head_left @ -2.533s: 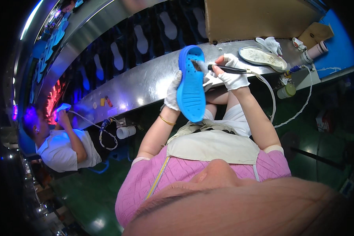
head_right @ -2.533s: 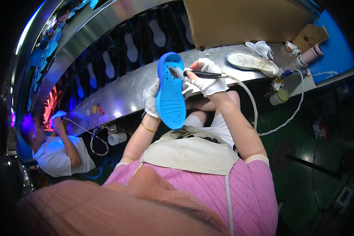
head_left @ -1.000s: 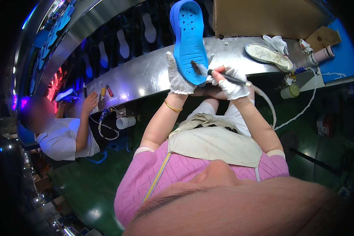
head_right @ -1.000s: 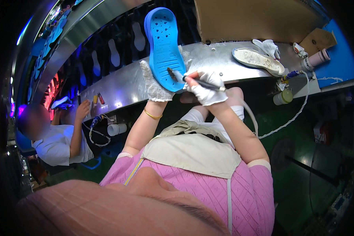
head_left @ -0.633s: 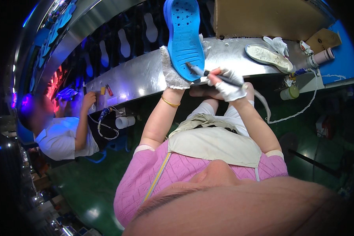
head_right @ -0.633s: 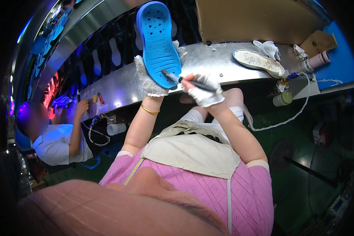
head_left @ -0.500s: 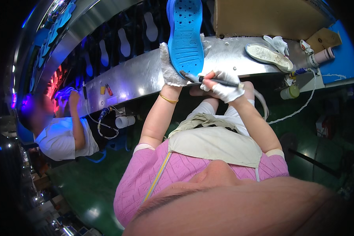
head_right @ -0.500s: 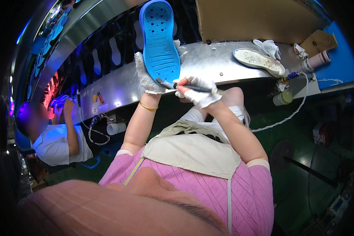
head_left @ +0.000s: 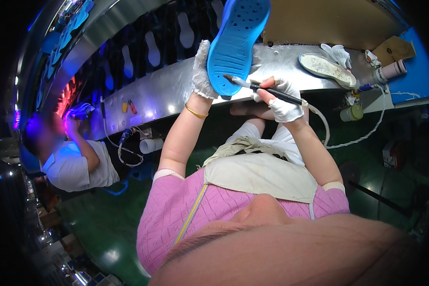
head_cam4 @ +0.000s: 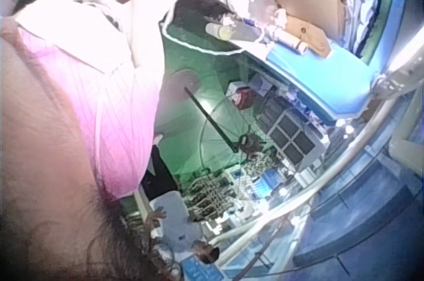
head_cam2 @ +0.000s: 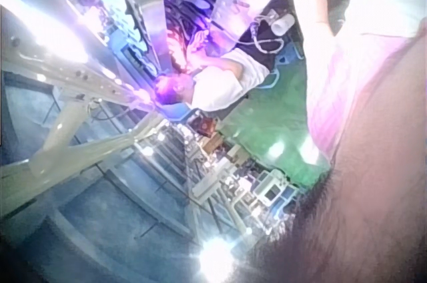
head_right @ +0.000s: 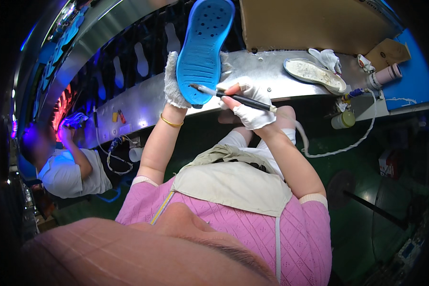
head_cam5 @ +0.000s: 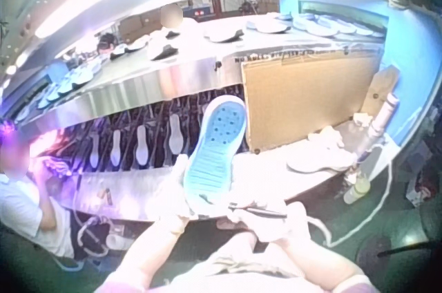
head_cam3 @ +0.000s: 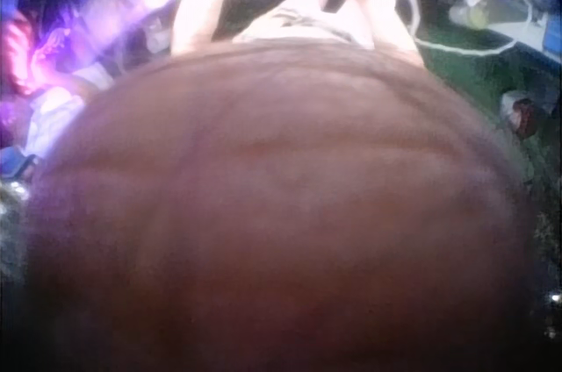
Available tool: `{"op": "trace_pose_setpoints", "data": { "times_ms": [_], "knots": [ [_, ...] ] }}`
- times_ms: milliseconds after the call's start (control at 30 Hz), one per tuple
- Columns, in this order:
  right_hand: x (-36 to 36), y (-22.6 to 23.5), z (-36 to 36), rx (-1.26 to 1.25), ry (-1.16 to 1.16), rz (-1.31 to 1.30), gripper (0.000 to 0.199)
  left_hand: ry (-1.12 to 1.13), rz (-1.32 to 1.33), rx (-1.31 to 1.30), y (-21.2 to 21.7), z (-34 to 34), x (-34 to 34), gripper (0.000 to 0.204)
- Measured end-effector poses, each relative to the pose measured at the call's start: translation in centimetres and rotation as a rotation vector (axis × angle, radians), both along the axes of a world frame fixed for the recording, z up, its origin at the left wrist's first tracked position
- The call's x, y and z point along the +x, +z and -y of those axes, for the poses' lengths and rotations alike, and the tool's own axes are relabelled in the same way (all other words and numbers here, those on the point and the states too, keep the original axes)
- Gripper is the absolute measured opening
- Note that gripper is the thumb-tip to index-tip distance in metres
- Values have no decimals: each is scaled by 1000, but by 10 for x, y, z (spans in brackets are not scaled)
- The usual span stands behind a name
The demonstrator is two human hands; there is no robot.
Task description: The person picks up shoe soles one at a time from a conveyor belt and coats them with adhesive using a handheld brush applicator.
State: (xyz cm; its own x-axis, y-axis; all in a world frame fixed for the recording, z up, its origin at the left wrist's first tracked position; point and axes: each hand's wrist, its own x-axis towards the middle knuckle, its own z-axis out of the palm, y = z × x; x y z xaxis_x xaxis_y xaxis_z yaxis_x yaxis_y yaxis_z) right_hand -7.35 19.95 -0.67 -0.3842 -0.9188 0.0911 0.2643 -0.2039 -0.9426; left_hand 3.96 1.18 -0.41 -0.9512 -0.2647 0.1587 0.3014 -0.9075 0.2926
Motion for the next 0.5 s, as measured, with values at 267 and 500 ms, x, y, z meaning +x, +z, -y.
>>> {"op": "trace_pose_setpoints", "data": {
  "times_ms": [267,500],
  "knots": [
    [-12,-4,20,-281,41,-741,20,117,371,-264,9,11,-9,62],
    [-25,-2,13,-44,384,-295,20,36,512,-380,15,13,-9,49]
  ]
}}
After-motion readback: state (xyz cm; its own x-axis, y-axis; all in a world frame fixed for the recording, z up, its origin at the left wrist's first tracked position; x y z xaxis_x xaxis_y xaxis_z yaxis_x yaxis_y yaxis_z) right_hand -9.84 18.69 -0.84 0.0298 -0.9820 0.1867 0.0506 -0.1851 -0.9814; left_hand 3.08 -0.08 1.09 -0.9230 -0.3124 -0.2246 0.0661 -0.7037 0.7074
